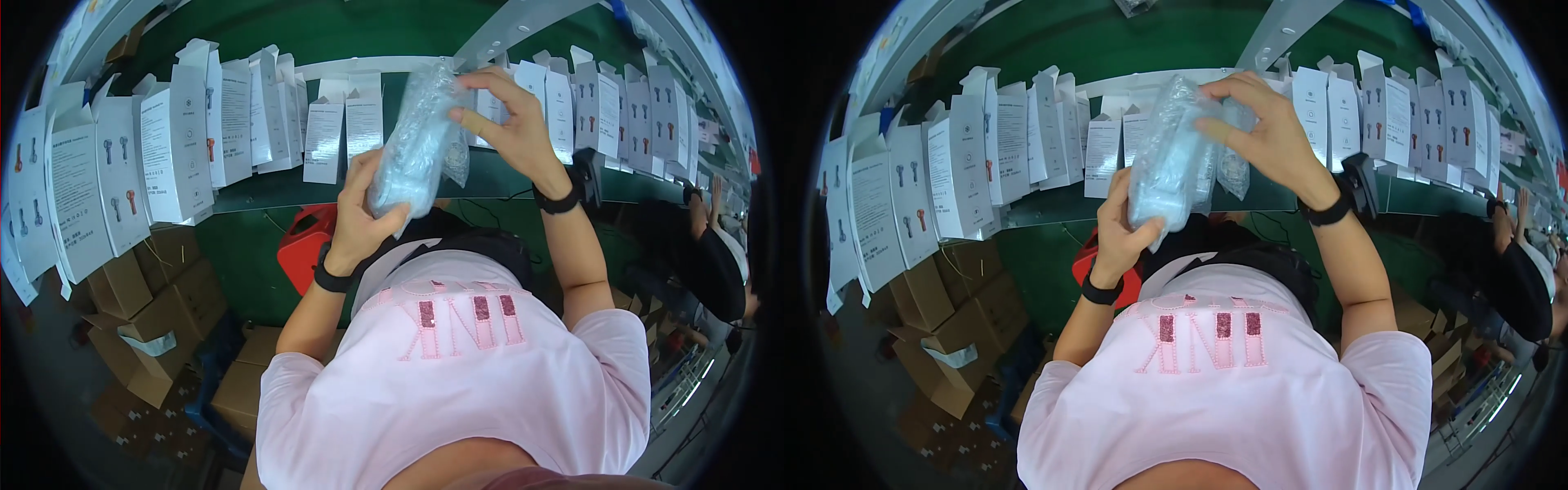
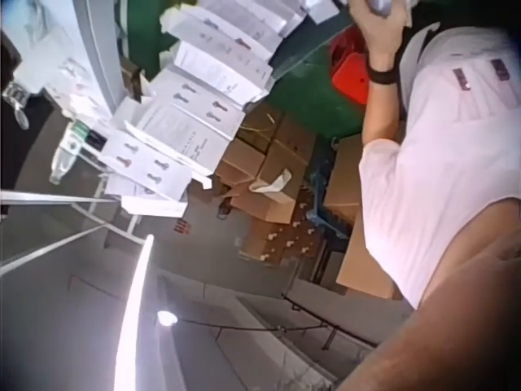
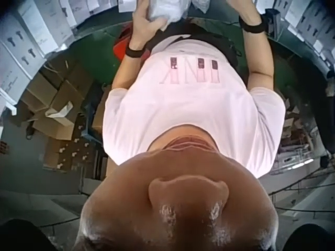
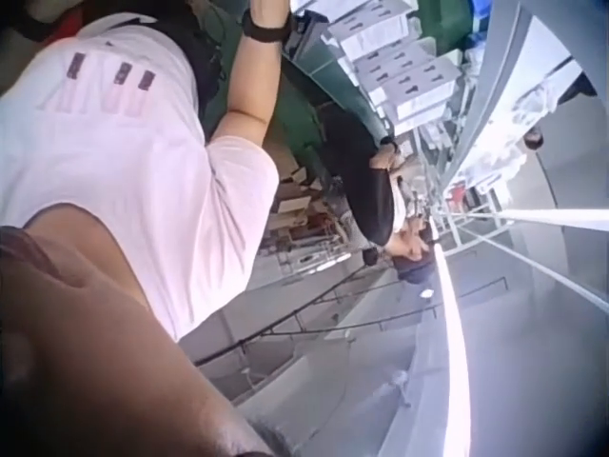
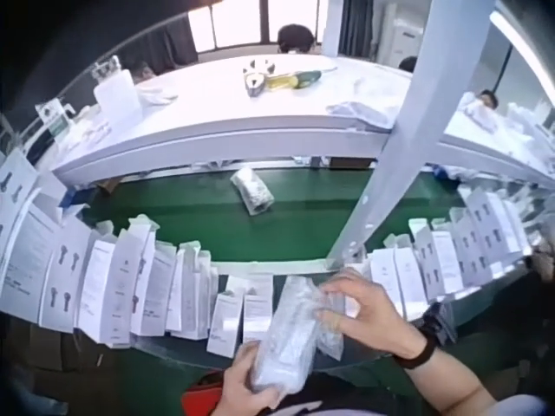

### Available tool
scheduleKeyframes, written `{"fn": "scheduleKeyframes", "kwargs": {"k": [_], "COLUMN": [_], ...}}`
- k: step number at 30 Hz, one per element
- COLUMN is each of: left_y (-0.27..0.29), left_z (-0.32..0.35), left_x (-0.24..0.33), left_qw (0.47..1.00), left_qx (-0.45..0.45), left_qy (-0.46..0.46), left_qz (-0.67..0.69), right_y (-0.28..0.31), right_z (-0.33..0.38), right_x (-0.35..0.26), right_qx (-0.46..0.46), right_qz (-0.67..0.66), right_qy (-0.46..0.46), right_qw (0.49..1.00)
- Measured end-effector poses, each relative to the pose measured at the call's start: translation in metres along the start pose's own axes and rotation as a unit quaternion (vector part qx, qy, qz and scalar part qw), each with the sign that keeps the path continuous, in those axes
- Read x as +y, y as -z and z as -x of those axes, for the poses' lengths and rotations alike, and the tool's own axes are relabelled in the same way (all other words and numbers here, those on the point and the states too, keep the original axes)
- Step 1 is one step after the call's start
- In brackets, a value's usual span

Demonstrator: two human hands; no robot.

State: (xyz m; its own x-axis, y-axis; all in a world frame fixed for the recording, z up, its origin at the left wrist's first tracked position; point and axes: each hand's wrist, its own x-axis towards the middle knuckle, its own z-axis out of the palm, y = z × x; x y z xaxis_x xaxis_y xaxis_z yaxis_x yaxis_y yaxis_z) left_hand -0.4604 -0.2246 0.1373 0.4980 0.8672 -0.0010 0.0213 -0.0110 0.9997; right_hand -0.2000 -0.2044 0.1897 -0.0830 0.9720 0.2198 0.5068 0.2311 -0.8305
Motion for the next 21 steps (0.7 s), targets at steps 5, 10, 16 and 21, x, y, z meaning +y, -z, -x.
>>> {"fn": "scheduleKeyframes", "kwargs": {"k": [5,10,16,21], "left_y": [-0.014,-0.017,-0.024,-0.013], "left_z": [0.016,0.017,0.008,0.012], "left_x": [0.020,0.016,0.022,0.027], "left_qw": [0.882,0.721,0.581,0.791], "left_qx": [-0.013,-0.102,-0.237,-0.133], "left_qy": [0.184,0.219,0.151,0.204], "left_qz": [0.433,0.650,0.764,0.562], "right_y": [0.009,0.001,0.015,0.000], "right_z": [0.000,0.012,0.015,0.000], "right_x": [-0.075,-0.110,-0.114,-0.096], "right_qx": [0.078,0.098,0.082,0.097], "right_qz": [0.205,0.279,0.299,-0.140], "right_qy": [0.262,0.289,0.267,0.020], "right_qw": [0.940,0.911,0.912,0.985]}}
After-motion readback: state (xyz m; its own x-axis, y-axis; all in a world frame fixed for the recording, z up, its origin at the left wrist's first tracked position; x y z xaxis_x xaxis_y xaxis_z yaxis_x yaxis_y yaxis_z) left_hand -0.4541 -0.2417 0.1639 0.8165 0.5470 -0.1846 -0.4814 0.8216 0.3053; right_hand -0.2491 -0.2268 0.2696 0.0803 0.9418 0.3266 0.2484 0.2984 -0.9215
